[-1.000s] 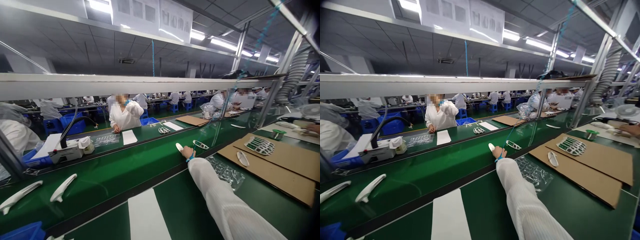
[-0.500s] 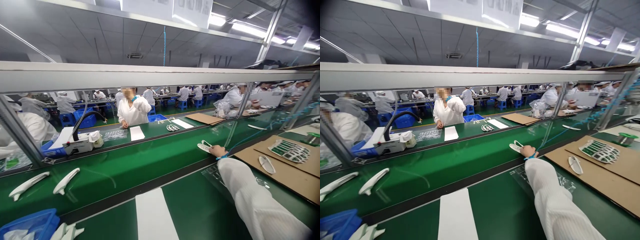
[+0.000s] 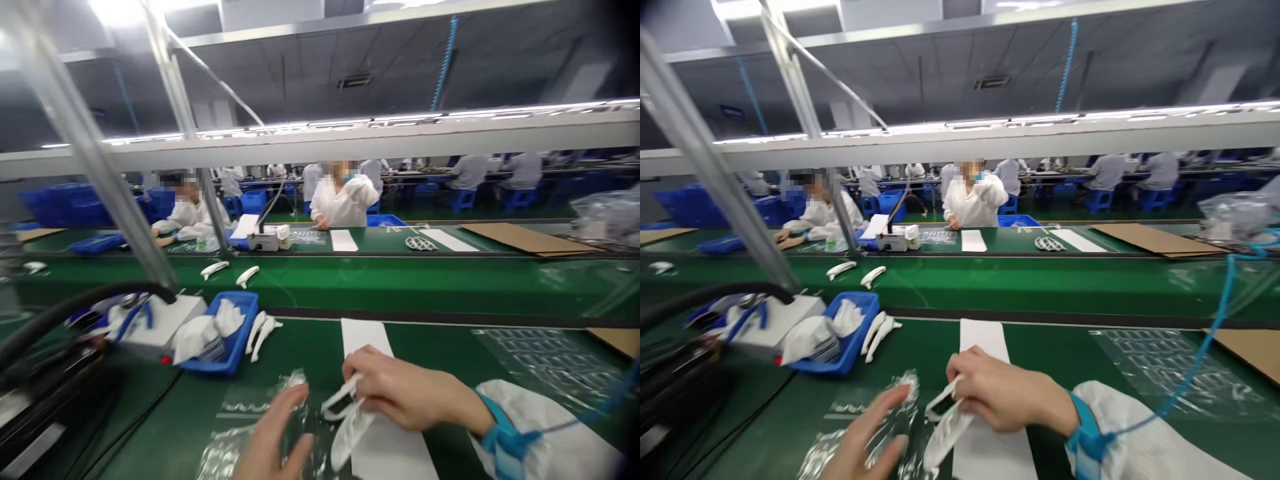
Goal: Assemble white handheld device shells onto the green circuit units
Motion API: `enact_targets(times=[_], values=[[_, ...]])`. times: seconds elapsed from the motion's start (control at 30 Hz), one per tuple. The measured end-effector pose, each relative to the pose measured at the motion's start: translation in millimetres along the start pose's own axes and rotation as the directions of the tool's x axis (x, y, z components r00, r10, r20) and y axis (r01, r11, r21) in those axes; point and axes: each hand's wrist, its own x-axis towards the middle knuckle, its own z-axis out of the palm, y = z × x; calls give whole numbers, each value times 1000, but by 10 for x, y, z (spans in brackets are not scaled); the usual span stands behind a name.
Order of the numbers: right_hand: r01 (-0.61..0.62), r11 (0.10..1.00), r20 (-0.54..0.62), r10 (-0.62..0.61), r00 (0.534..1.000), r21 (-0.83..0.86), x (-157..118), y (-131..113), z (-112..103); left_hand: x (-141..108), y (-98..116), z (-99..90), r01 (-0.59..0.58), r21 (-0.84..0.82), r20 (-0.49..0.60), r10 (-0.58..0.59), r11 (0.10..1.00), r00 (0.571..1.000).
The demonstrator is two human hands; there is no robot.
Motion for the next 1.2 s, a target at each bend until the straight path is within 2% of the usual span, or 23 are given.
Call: enact_targets(times=[0.03, 0.07, 0.13, 0.2, 0.27, 0.33, 0.37, 0.43, 0.5, 0.57, 0.63, 0.67, 0.7, 0.77, 0.83, 0.9, 1.1, 1.2], values=[[76, 997, 21, -76, 997, 13, 89, -253, 57, -29, 74, 6, 45, -49, 253, -32, 998, 967], [127, 992, 35, -128, 991, 28, 158, -464, 110, -63, 134, 2, 87, -85, 375, -49, 993, 926], [170, 984, 51, -173, 984, 48, 245, -762, 202, -174, 183, -26, 207, -147, 474, -115, 967, 873], [145, 988, 62, -148, 987, 45, 284, -919, 282, -350, 98, -45, 361, -285, 461, -204, 888, 864], [98, 994, 80, -102, 992, 47, 312, -984, 361, -555, -106, -25, 492, -480, 431, -293, 727, 853], [60, 993, 123, -73, 990, 106, 358, -1007, 456, -749, -353, 32, 526, -632, 393, -350, 569, 850], [43, 987, 151, -66, 986, 153, 393, -1013, 513, -834, -465, 66, 547, -665, 399, -377, 508, 836], [0, 971, 194, -47, 980, 237, 482, -1024, 643, -979, -631, 125, 530, -711, 360, -408, 463, 839], [-60, 957, 215, -3, 977, 285, 578, -1040, 786, -1097, -722, 162, 512, -713, 289, -464, 479, 837], [-122, 943, 207, 58, 977, 310, 655, -1064, 926, -1193, -774, 180, 516, -695, 208, -547, 501, 811], [-158, 931, 139, 118, 983, 330, 701, -1104, 1056, -1263, -815, 188, 526, -675, 141, -609, 518, 781], [-159, 928, 86, 138, 987, 337, 713, -1132, 1117, -1286, -832, 188, 513, -672, 108, -614, 534, 782], [-148, 928, 34, 145, 989, 342, 721, -1164, 1175, -1300, -843, 185, 497, -666, 91, -601, 556, 794], [-124, 930, -27, 142, 989, 346, 731, -1236, 1284, -1307, -838, 164, 447, -652, 93, -521, 612, 848], [-121, 930, -38, 143, 989, 347, 741, -1303, 1375, -1298, -792, 116, 372, -642, 96, -411, 670, 906], [-131, 929, -45, 156, 987, 347, 752, -1353, 1432, -1292, -715, 45, 309, -626, 82, -334, 716, 939], [-79, 958, -97, 110, 989, 277, 742, -1400, 1441, -1325, -509, -145, 289, -585, 46, -324, 758, 945], [-17, 994, -176, 35, 984, 108, 705, -1445, 1547, -1346, -495, -148, 288, -594, 29, -338, 751, 941]])
